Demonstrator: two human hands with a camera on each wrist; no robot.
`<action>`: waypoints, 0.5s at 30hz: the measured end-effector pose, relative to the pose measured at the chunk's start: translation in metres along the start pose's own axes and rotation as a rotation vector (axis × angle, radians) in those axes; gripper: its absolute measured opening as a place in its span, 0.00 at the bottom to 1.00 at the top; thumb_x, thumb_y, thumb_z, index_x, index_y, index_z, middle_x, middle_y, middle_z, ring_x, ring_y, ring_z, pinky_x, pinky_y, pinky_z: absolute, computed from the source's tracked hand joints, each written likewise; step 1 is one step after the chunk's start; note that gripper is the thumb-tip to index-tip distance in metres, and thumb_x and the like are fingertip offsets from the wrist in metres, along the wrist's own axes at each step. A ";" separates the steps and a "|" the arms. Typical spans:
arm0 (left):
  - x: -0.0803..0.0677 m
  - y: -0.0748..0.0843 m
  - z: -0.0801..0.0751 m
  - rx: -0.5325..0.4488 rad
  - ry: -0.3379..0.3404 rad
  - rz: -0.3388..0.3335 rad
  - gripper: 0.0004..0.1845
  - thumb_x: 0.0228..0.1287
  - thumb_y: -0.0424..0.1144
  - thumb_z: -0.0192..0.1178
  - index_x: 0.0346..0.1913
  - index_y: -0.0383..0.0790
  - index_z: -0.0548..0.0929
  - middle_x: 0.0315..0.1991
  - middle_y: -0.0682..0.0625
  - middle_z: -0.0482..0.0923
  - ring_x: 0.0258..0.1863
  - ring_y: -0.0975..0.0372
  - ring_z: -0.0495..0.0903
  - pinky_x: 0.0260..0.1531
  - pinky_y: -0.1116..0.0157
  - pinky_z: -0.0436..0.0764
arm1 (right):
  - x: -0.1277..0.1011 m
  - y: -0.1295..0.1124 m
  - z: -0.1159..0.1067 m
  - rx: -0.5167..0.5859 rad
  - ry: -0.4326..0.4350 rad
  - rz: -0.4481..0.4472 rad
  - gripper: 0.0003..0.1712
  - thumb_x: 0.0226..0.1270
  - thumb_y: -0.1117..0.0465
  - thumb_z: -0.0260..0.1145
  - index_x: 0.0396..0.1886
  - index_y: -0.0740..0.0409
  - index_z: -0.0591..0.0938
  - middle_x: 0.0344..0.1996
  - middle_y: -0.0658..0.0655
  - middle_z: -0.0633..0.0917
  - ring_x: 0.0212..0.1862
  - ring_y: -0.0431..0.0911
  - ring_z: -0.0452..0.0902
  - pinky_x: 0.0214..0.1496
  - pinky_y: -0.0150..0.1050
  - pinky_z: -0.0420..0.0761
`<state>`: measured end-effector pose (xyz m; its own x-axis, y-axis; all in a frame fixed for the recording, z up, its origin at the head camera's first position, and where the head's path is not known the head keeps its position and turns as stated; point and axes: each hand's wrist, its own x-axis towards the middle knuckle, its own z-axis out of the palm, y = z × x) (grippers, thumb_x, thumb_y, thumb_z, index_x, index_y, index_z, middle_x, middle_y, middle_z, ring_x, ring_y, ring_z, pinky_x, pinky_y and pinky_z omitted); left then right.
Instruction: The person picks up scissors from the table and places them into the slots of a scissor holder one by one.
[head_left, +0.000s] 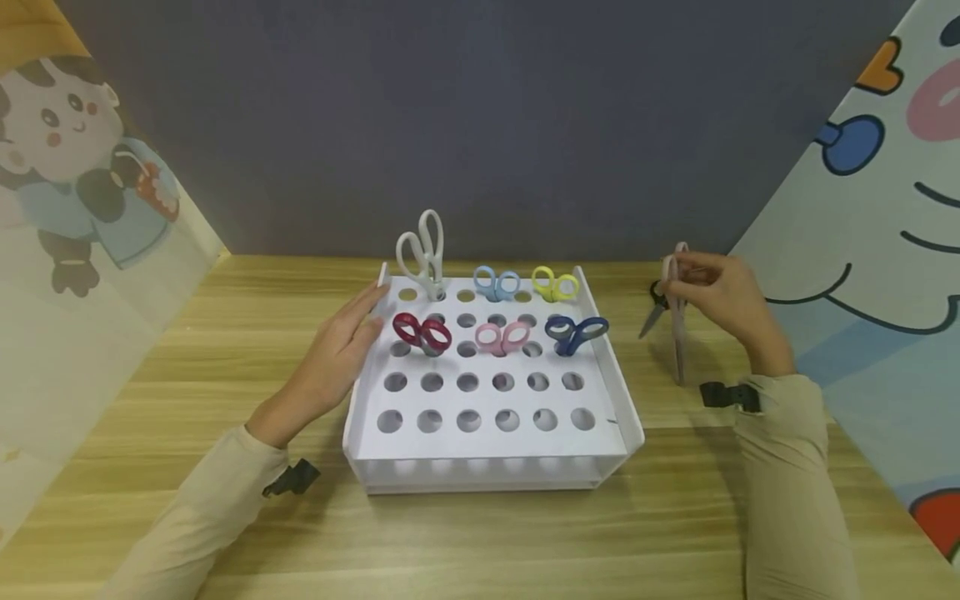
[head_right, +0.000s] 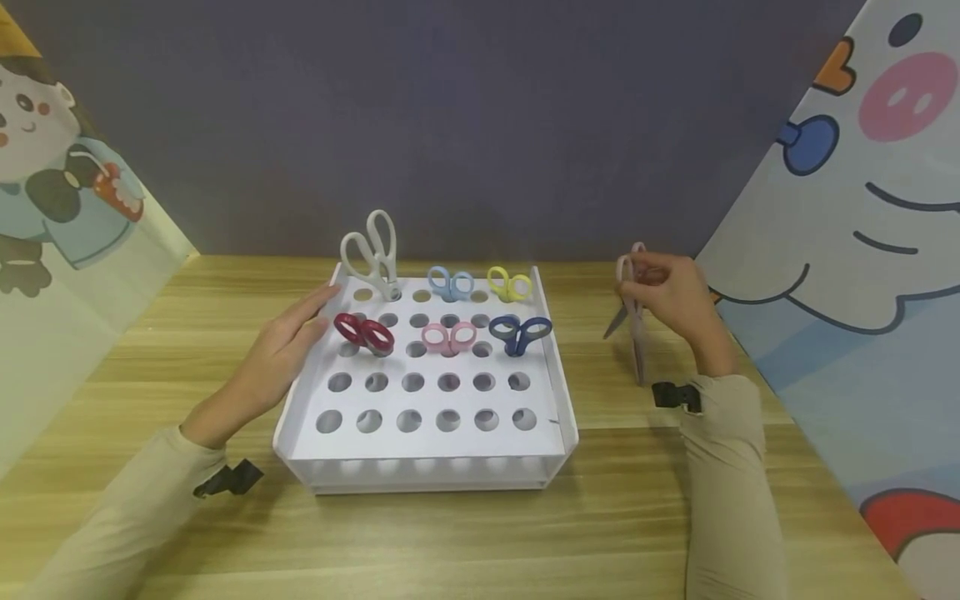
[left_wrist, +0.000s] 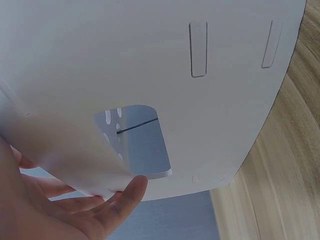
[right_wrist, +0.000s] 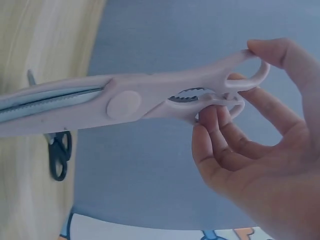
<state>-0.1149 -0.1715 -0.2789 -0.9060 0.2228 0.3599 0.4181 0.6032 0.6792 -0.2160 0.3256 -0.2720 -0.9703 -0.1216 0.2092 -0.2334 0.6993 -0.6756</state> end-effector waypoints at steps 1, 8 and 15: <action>0.000 0.000 0.000 -0.001 0.000 0.002 0.25 0.78 0.38 0.44 0.73 0.33 0.66 0.76 0.37 0.57 0.75 0.43 0.55 0.74 0.44 0.53 | -0.001 -0.002 0.000 0.003 0.010 -0.006 0.33 0.64 0.51 0.72 0.65 0.63 0.77 0.54 0.72 0.82 0.37 0.23 0.74 0.36 0.19 0.75; 0.000 0.000 0.000 0.003 -0.001 -0.005 0.25 0.78 0.38 0.44 0.73 0.34 0.66 0.76 0.38 0.57 0.75 0.44 0.55 0.74 0.44 0.53 | -0.007 -0.021 -0.004 -0.004 0.067 -0.064 0.29 0.65 0.51 0.71 0.62 0.60 0.80 0.50 0.62 0.84 0.39 0.25 0.75 0.39 0.18 0.74; 0.000 0.000 0.000 0.006 -0.001 -0.009 0.25 0.78 0.38 0.45 0.74 0.35 0.66 0.76 0.39 0.57 0.75 0.44 0.55 0.74 0.44 0.53 | -0.016 -0.042 -0.009 0.101 0.096 -0.163 0.23 0.65 0.57 0.72 0.59 0.57 0.83 0.42 0.44 0.84 0.41 0.34 0.81 0.42 0.21 0.78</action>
<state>-0.1151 -0.1717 -0.2790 -0.9098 0.2177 0.3532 0.4094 0.6101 0.6784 -0.1905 0.3040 -0.2407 -0.9098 -0.1563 0.3845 -0.3965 0.6012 -0.6937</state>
